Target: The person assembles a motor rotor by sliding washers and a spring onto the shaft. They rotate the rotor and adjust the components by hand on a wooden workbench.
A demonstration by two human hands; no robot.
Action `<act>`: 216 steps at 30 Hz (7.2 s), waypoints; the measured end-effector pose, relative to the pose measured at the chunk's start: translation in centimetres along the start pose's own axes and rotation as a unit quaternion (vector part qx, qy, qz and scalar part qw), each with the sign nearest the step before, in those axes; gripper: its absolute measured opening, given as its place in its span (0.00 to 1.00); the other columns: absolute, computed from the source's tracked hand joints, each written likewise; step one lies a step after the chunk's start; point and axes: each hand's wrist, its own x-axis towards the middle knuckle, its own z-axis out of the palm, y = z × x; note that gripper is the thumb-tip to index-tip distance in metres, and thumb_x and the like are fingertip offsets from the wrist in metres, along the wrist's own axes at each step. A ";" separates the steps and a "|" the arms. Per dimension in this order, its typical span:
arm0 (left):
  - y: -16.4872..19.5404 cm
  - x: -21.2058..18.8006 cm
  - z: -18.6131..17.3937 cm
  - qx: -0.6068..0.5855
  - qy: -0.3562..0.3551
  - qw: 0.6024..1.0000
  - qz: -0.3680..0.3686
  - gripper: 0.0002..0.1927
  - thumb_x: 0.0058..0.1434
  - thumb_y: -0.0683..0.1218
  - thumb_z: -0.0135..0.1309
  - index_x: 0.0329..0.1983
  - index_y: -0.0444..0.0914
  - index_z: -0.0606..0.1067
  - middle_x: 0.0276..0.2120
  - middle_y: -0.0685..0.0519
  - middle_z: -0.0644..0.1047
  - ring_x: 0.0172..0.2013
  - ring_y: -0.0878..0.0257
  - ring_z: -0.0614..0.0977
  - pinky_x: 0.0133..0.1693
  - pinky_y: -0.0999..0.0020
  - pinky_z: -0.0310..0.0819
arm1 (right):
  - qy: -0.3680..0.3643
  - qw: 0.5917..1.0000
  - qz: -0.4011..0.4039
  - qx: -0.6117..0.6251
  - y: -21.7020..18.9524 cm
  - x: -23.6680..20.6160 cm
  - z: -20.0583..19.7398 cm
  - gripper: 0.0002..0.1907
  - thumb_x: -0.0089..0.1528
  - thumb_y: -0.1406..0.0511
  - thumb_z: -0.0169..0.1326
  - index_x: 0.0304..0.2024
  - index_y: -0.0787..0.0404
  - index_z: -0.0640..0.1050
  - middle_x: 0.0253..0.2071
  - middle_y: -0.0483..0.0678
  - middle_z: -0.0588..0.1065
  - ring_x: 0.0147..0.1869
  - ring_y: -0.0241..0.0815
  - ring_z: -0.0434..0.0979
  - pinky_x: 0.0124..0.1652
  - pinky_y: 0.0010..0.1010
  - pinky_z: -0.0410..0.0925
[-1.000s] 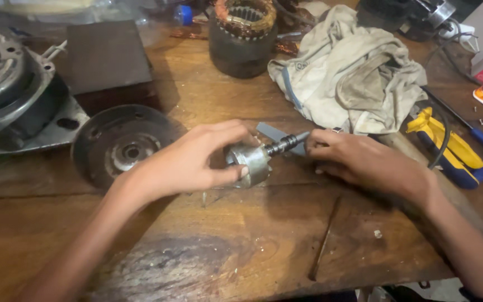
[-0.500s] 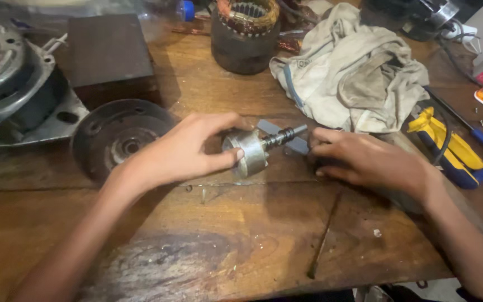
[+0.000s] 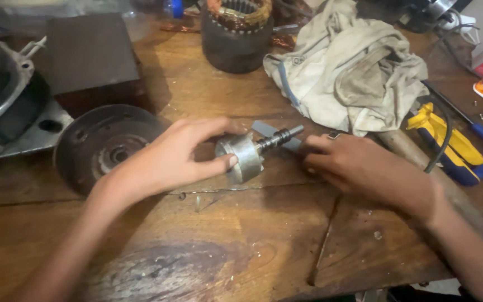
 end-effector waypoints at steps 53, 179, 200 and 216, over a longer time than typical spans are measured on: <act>0.0 -0.2 0.2 -0.008 -0.025 0.999 -0.027 0.25 0.61 0.54 0.53 0.60 0.40 0.73 0.56 0.48 0.78 0.58 0.54 0.78 0.58 0.50 0.72 | 0.212 0.827 0.121 0.506 3.4 2.4 4.1 0.13 0.66 0.69 0.53 0.52 0.71 0.77 0.46 0.53 0.80 0.49 0.38 0.83 0.51 0.25 0.77; 0.4 0.2 0.0 -0.045 -0.039 0.997 0.042 0.24 0.59 0.51 0.58 0.59 0.44 0.74 0.56 0.52 0.80 0.56 0.56 0.81 0.58 0.49 0.73 | 0.155 0.915 -0.044 0.370 1.9 4.8 4.5 0.14 0.55 0.69 0.66 0.44 0.62 0.81 0.38 0.45 0.82 0.37 0.30 0.79 0.35 0.22 0.70; 1.8 0.2 -0.2 -0.049 -0.074 0.995 -0.050 0.22 0.60 0.51 0.57 0.58 0.48 0.74 0.43 0.52 0.85 0.40 0.53 0.84 0.46 0.51 0.80 | 0.176 0.920 -0.034 0.348 2.9 3.4 4.2 0.14 0.56 0.70 0.66 0.45 0.64 0.84 0.43 0.48 0.83 0.47 0.37 0.84 0.48 0.27 0.74; 0.2 -0.6 0.1 -0.089 -0.047 0.995 -0.019 0.25 0.58 0.50 0.57 0.61 0.46 0.75 0.52 0.55 0.83 0.49 0.57 0.85 0.55 0.54 0.78 | 0.206 0.937 -0.091 0.268 1.5 3.7 3.8 0.16 0.57 0.70 0.65 0.48 0.64 0.82 0.46 0.50 0.83 0.47 0.43 0.85 0.45 0.30 0.76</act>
